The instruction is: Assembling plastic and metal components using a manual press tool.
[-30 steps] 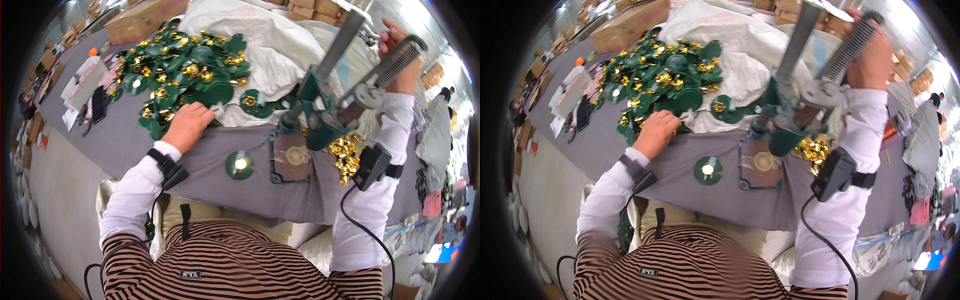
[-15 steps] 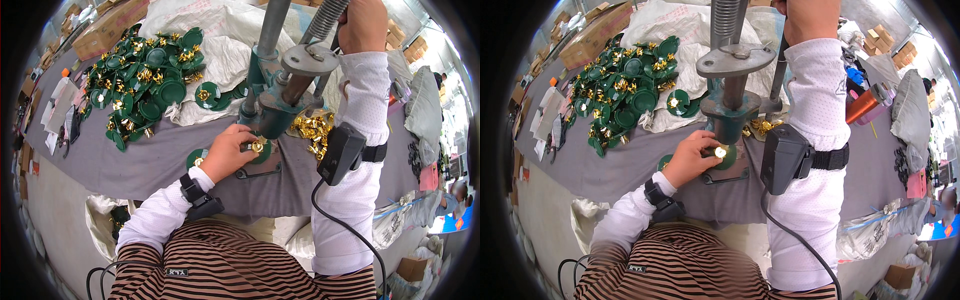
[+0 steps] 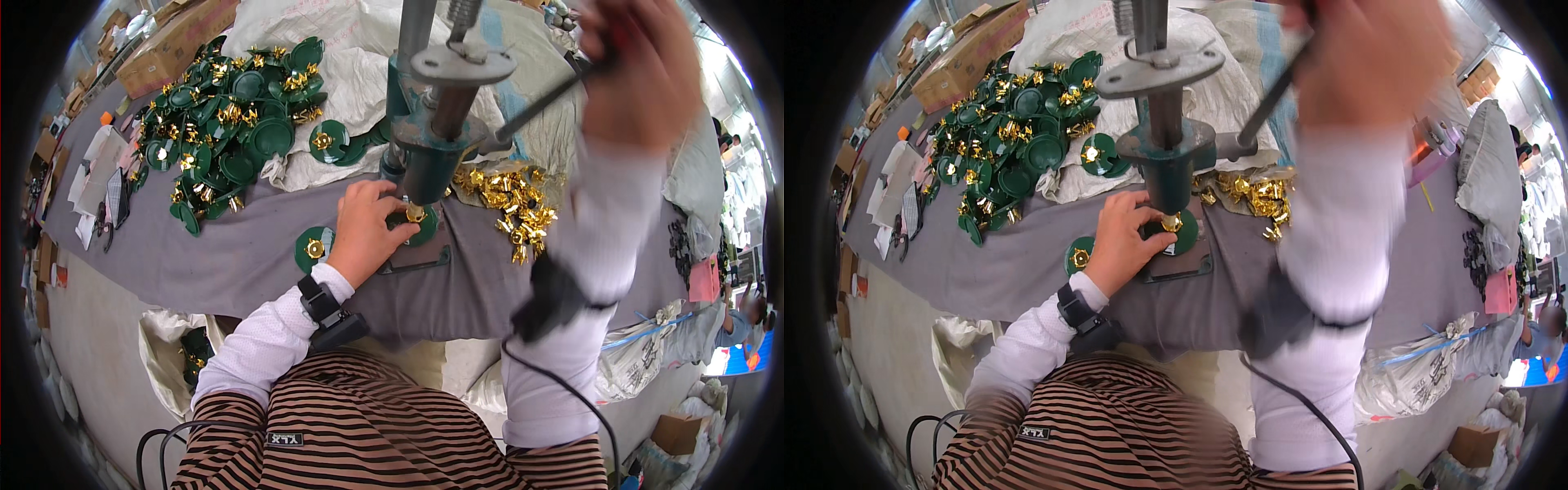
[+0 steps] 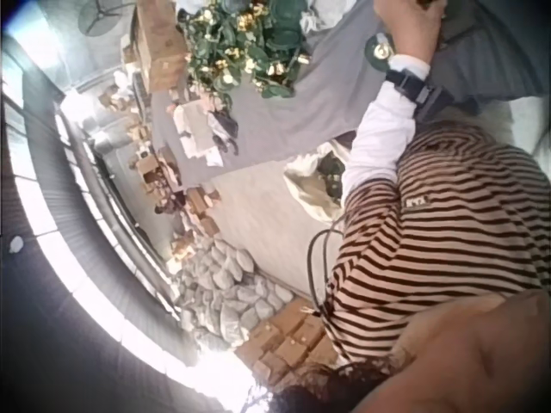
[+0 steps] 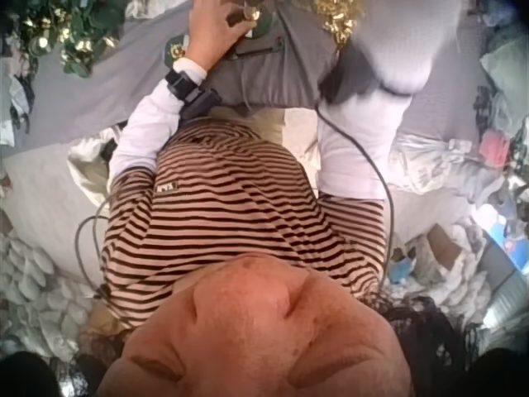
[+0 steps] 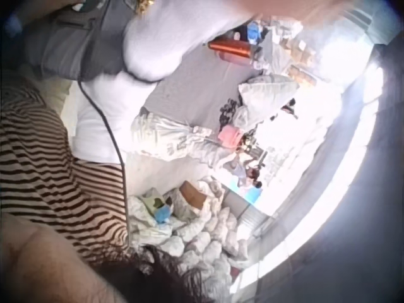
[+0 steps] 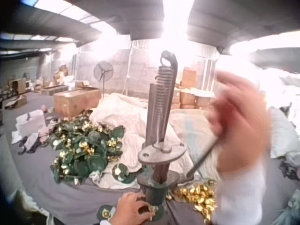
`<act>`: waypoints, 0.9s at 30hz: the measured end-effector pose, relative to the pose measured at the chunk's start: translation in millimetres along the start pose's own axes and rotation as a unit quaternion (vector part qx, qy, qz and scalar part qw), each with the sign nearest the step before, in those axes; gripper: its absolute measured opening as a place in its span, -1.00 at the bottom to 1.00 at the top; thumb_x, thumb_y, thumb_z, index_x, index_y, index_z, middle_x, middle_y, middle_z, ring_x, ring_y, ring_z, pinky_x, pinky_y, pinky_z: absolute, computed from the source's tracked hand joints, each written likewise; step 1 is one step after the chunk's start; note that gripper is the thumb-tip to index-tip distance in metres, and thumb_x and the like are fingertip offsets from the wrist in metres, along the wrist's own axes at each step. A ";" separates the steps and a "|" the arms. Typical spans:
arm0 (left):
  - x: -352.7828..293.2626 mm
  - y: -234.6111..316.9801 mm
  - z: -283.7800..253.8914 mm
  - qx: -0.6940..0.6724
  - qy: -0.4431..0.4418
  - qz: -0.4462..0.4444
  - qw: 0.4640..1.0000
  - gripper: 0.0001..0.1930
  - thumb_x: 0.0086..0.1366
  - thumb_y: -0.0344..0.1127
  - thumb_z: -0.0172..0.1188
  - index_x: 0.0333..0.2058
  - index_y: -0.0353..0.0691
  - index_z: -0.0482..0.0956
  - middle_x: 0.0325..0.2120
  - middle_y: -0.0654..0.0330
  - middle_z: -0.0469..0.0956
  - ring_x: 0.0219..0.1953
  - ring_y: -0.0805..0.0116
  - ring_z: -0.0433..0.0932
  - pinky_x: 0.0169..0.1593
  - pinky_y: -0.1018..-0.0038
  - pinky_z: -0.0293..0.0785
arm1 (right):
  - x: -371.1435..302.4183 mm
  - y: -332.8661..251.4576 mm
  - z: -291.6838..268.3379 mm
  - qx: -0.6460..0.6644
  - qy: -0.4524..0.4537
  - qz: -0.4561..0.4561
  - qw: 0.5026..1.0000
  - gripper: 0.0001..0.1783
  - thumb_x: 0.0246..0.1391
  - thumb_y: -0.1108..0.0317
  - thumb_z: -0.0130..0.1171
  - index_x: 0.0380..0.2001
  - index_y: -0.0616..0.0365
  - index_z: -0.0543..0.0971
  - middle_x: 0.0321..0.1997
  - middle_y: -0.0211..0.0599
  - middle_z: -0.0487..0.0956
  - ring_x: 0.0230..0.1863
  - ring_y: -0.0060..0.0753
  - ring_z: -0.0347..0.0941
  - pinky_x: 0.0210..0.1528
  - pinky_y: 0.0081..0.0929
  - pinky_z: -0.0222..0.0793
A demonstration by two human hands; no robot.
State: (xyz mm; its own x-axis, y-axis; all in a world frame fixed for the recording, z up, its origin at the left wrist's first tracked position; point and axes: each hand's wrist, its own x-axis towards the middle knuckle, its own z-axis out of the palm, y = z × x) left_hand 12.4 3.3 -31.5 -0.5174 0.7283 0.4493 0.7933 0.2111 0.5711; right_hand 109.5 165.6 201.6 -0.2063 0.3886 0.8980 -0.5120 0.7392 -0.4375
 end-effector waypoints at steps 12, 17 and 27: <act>11.2 8.0 12.8 -0.143 -0.043 -0.035 0.988 -0.54 -0.04 -0.21 0.42 -0.18 -0.26 0.48 -0.34 0.07 0.54 -0.21 0.05 0.45 -0.15 0.25 0.41 | -173.2 -48.1 -84.9 -0.026 -0.090 0.015 0.995 -0.76 0.14 0.29 -0.03 -0.58 0.09 0.47 -0.64 -0.30 0.43 -0.56 -0.34 0.40 -0.08 -0.07 0.39; 3.2 15.6 17.2 -0.160 -0.026 -0.058 0.985 -0.57 -0.01 -0.23 0.41 -0.19 -0.24 0.47 -0.36 0.07 0.55 -0.24 0.07 0.49 -0.16 0.27 0.44 | -16.1 -25.7 -29.5 0.036 0.040 0.093 0.994 -0.74 0.23 0.36 -0.10 -0.18 0.30 0.51 -0.50 -0.29 0.43 -0.48 -0.52 0.31 -0.50 -0.63 0.24; -12.8 -30.7 -116.6 0.032 -0.155 -0.047 0.986 -0.69 0.12 -0.21 0.24 -0.18 -0.23 0.52 -0.53 0.03 0.57 -0.44 0.06 0.57 -0.31 0.27 0.50 | 57.2 73.8 27.8 0.078 -0.011 0.188 0.979 -0.72 0.21 0.39 0.04 -0.11 0.32 0.59 -0.47 -0.43 0.52 -0.51 -0.64 0.40 -0.47 -0.72 0.30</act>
State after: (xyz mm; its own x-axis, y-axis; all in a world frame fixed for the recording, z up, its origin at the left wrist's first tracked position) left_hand -42.8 -88.5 25.3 -0.4748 0.8656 0.1588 0.7702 0.3214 0.5509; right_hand 36.7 227.0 222.0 -0.4217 0.6037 0.6766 -0.5172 0.4527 -0.7263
